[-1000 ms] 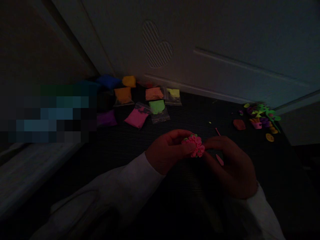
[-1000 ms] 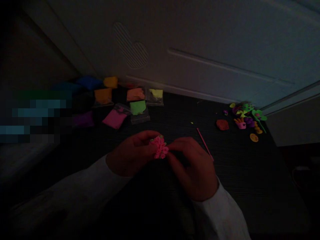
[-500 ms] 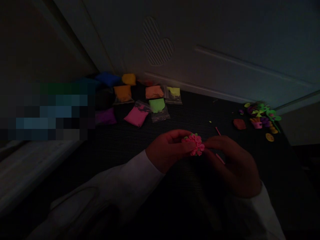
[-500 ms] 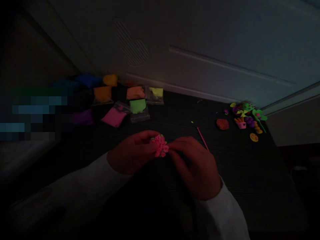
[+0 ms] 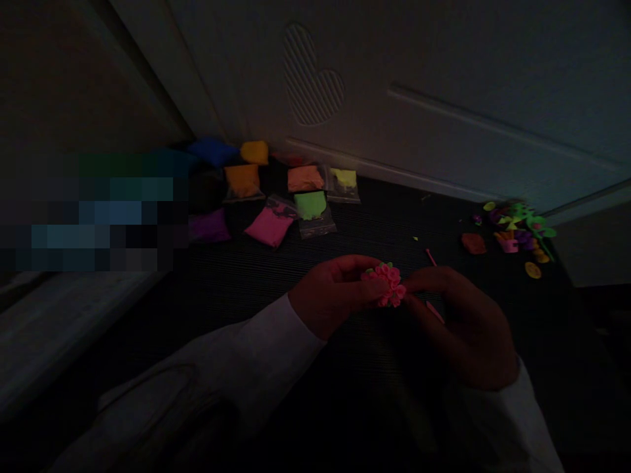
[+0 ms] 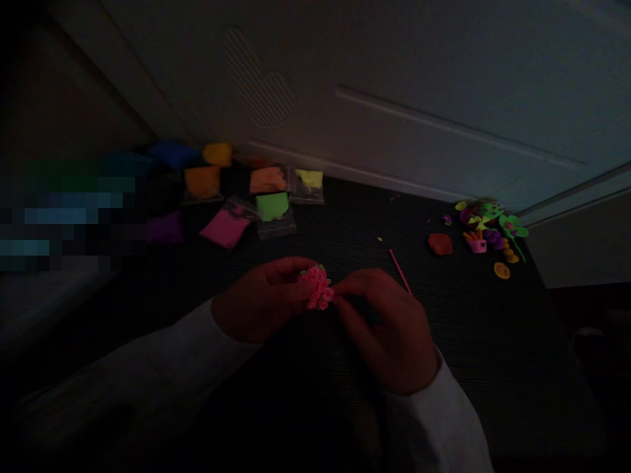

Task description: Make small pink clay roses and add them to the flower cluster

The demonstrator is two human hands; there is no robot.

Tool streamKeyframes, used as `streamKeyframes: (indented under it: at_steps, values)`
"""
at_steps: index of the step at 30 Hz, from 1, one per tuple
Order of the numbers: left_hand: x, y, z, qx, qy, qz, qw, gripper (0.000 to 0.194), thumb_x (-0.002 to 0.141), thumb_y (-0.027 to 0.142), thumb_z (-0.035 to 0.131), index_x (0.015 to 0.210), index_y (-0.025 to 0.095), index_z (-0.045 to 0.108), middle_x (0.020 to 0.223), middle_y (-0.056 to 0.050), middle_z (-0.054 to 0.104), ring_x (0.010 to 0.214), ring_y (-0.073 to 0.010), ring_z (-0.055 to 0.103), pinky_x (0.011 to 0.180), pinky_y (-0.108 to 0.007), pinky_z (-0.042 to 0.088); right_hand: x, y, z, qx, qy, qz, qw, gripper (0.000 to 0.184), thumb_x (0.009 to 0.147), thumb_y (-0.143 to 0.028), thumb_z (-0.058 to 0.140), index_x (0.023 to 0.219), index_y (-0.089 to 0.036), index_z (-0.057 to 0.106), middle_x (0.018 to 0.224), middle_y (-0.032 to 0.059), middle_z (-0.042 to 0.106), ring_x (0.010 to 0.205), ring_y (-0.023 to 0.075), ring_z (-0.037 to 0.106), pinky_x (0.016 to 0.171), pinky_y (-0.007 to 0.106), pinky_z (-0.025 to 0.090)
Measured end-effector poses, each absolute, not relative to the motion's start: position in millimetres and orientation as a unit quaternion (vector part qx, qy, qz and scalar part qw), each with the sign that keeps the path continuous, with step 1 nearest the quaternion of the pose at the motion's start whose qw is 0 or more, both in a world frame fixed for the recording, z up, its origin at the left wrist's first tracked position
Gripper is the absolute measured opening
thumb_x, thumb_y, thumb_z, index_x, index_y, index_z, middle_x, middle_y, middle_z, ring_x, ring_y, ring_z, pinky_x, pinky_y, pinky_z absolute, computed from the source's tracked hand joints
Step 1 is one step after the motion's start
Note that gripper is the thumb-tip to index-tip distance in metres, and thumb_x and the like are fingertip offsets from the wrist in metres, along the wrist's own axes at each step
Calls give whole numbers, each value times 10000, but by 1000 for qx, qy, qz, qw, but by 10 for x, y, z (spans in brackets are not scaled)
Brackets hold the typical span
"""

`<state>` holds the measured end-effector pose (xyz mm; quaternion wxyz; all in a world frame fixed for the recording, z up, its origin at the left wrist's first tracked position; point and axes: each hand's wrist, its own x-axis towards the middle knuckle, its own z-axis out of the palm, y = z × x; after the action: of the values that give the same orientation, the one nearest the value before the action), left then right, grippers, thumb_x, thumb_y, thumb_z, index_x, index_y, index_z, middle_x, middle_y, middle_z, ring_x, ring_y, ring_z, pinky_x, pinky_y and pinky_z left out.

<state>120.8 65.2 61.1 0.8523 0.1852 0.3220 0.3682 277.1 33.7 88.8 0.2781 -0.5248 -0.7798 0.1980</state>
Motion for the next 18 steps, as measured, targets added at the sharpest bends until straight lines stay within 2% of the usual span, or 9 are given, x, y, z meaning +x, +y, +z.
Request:
streamKeyframes:
  at_steps: [18]
  values:
    - [1215, 646, 591, 185, 324, 363, 854, 245, 529, 77, 647, 755, 120, 564, 666, -12, 615, 595, -97, 570, 600, -211, 433, 2770, 343, 900, -517, -788, 196, 273, 119, 715, -166, 505, 823, -207, 533, 796, 14, 565, 757, 131, 516, 673, 266, 415]
